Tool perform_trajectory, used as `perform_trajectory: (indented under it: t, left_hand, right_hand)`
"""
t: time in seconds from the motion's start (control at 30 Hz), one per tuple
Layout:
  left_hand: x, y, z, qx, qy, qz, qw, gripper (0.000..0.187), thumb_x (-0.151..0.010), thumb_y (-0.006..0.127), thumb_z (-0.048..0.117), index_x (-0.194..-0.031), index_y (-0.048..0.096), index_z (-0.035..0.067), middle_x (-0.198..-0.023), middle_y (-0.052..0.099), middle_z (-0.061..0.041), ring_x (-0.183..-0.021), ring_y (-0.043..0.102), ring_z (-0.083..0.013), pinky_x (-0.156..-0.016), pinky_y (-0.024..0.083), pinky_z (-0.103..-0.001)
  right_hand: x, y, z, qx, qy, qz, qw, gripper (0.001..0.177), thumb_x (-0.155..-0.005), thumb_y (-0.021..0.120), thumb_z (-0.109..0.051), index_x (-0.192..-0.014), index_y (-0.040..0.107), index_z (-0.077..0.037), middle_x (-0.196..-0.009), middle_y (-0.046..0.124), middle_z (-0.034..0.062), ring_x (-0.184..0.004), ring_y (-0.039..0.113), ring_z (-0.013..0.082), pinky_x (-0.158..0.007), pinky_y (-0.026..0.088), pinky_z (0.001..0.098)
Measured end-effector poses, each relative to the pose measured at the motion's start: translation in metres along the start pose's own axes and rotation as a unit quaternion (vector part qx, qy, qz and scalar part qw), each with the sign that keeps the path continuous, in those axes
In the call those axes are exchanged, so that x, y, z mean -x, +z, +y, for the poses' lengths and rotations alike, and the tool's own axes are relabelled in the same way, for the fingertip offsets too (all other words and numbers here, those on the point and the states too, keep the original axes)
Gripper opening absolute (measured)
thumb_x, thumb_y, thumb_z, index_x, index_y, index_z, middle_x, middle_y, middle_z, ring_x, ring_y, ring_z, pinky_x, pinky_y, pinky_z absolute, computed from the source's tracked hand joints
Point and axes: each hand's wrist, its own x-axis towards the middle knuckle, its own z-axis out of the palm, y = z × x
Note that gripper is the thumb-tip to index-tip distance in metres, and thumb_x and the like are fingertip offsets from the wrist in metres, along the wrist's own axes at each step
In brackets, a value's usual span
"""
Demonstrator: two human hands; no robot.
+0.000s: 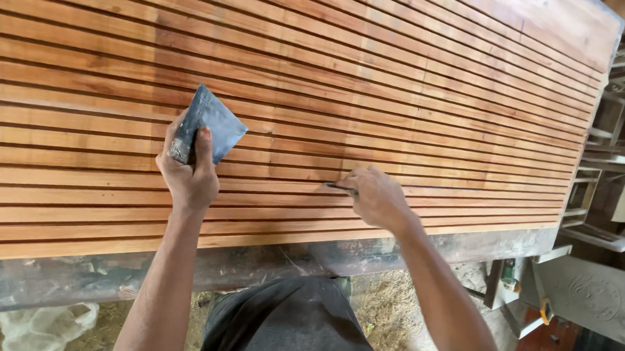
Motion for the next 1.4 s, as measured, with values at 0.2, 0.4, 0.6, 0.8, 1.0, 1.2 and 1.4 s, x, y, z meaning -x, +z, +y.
perform_trajectory:
  t: [0.2, 0.4, 0.6, 0.8, 1.0, 1.2, 1.4]
  left_hand:
    - [-0.001, 0.001, -0.011, 0.003, -0.002, -0.002, 1.0, 0.027, -0.112, 0.062, 0.011, -0.136, 0.061, -0.001, -0.106, 0.071, -0.005, -0.094, 0.063, -0.0075, -0.088, 0.052, -0.024]
    - [-0.003, 0.002, -0.007, -0.014, 0.002, -0.015, 1.0, 0.026, -0.112, 0.063, 0.009, -0.135, 0.061, -0.003, -0.109, 0.072, -0.006, -0.097, 0.063, -0.0078, -0.089, 0.053, -0.025]
    - [0.001, 0.001, -0.02, -0.006, -0.023, -0.01, 1.0, 0.026, -0.112, 0.065, 0.009, -0.135, 0.062, -0.003, -0.099, 0.068, -0.002, -0.088, 0.058, -0.0057, -0.08, 0.05, -0.023]
    - [-0.004, 0.005, -0.011, 0.028, -0.003, -0.009, 1.0, 0.024, -0.114, 0.062, 0.008, -0.135, 0.061, -0.004, -0.11, 0.069, -0.003, -0.096, 0.061, -0.007, -0.086, 0.052, -0.024]
    - [0.004, 0.0, -0.012, 0.016, -0.043, -0.007, 0.999, 0.025, -0.112, 0.064, 0.007, -0.134, 0.061, -0.004, -0.109, 0.067, -0.002, -0.097, 0.058, -0.0076, -0.089, 0.05, -0.025]
    - [0.001, 0.003, -0.011, 0.022, -0.033, -0.014, 0.999, 0.025, -0.112, 0.063, 0.007, -0.135, 0.062, -0.003, -0.109, 0.067, -0.003, -0.095, 0.058, -0.007, -0.088, 0.05, -0.024]
    - [-0.002, 0.003, -0.009, -0.027, -0.002, -0.025, 0.999, 0.024, -0.113, 0.063, 0.006, -0.135, 0.062, -0.003, -0.106, 0.069, -0.004, -0.092, 0.06, -0.0077, -0.086, 0.051, -0.024]
  right_hand:
    - [0.008, -0.011, 0.034, -0.088, -0.054, 0.046, 0.994, 0.032, -0.098, 0.059, -0.015, -0.123, 0.074, -0.029, -0.121, 0.075, -0.0003, -0.1, 0.072, 0.0193, -0.094, 0.054, 0.0403]
    - [0.02, 0.031, 0.062, -0.151, 0.014, 0.187, 0.971, 0.04, -0.096, 0.058, -0.007, -0.13, 0.071, -0.023, -0.121, 0.075, 0.0045, -0.098, 0.07, 0.0207, -0.093, 0.055, 0.0367]
    - [0.005, 0.085, 0.021, -0.079, 0.049, 0.245, 0.965, 0.038, -0.098, 0.056, -0.012, -0.133, 0.068, -0.022, -0.128, 0.07, 0.0039, -0.098, 0.067, 0.0194, -0.073, 0.06, 0.0324]
    - [0.017, 0.058, 0.0, 0.074, -0.077, 0.12, 0.987, 0.045, -0.102, 0.046, -0.008, -0.134, 0.066, -0.031, -0.12, 0.072, -0.0012, -0.092, 0.068, 0.0136, -0.063, 0.058, 0.0317]
    - [0.013, -0.01, 0.066, -0.045, -0.043, 0.11, 0.992, 0.027, -0.098, 0.057, -0.02, -0.114, 0.078, -0.027, -0.095, 0.079, 0.0032, -0.064, 0.069, 0.0257, -0.057, 0.054, 0.039]
    - [-0.008, -0.024, 0.071, 0.006, -0.076, 0.082, 0.994, 0.029, -0.089, 0.064, -0.013, -0.109, 0.081, -0.025, -0.085, 0.078, 0.011, -0.072, 0.069, 0.0295, -0.07, 0.054, 0.0445]
    - [-0.025, -0.025, 0.067, 0.003, -0.1, 0.07, 0.992, 0.032, -0.084, 0.065, -0.009, -0.108, 0.081, -0.023, -0.088, 0.078, 0.0103, -0.078, 0.071, 0.0301, -0.076, 0.055, 0.0449]
